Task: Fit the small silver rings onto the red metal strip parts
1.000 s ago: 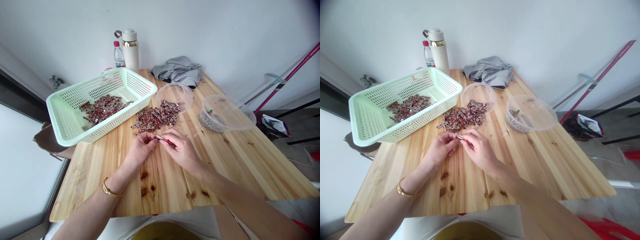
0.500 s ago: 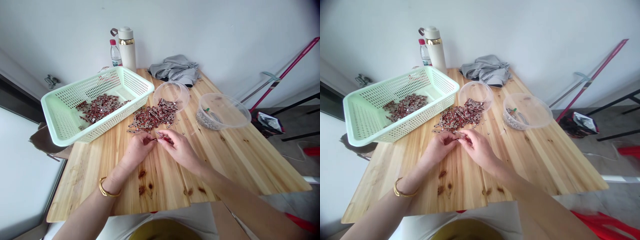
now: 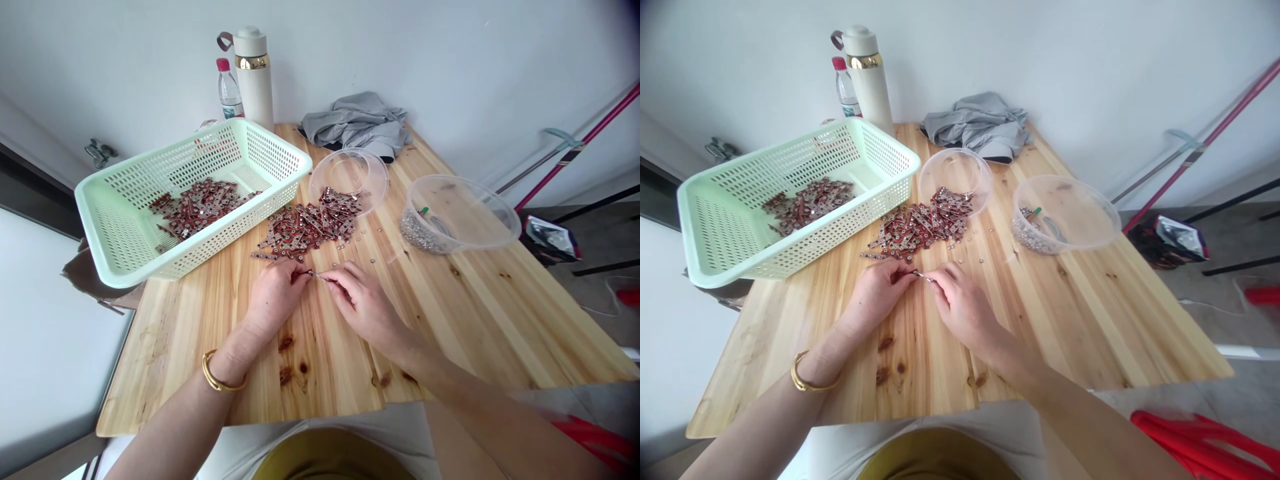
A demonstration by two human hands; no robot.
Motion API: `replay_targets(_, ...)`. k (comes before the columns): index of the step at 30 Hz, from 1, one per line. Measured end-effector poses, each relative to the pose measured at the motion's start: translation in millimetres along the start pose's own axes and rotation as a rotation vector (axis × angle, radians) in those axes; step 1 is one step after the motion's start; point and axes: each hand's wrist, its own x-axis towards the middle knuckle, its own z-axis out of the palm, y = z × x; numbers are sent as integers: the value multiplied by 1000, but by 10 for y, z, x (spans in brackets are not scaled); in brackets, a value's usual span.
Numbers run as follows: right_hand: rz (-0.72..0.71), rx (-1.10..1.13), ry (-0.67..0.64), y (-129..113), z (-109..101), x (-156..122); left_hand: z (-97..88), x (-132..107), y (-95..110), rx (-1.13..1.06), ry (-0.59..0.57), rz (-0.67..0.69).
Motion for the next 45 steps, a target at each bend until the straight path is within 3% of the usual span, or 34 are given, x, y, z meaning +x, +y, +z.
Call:
replay_targets(19, -26, 59, -35, 36, -11, 31, 27, -13, -37, -15, 17, 9)
replay_targets(25, -13, 4, -120, 15, -6, 25, 39, -10, -34, -6, 27, 34)
replay_targets(37, 86, 138, 59, -18, -59, 46, -112, 27, 31, -296, -27, -177)
replay_targets(45, 37, -19, 13, -34, 18, -13, -44, -32, -41, 73, 106, 32)
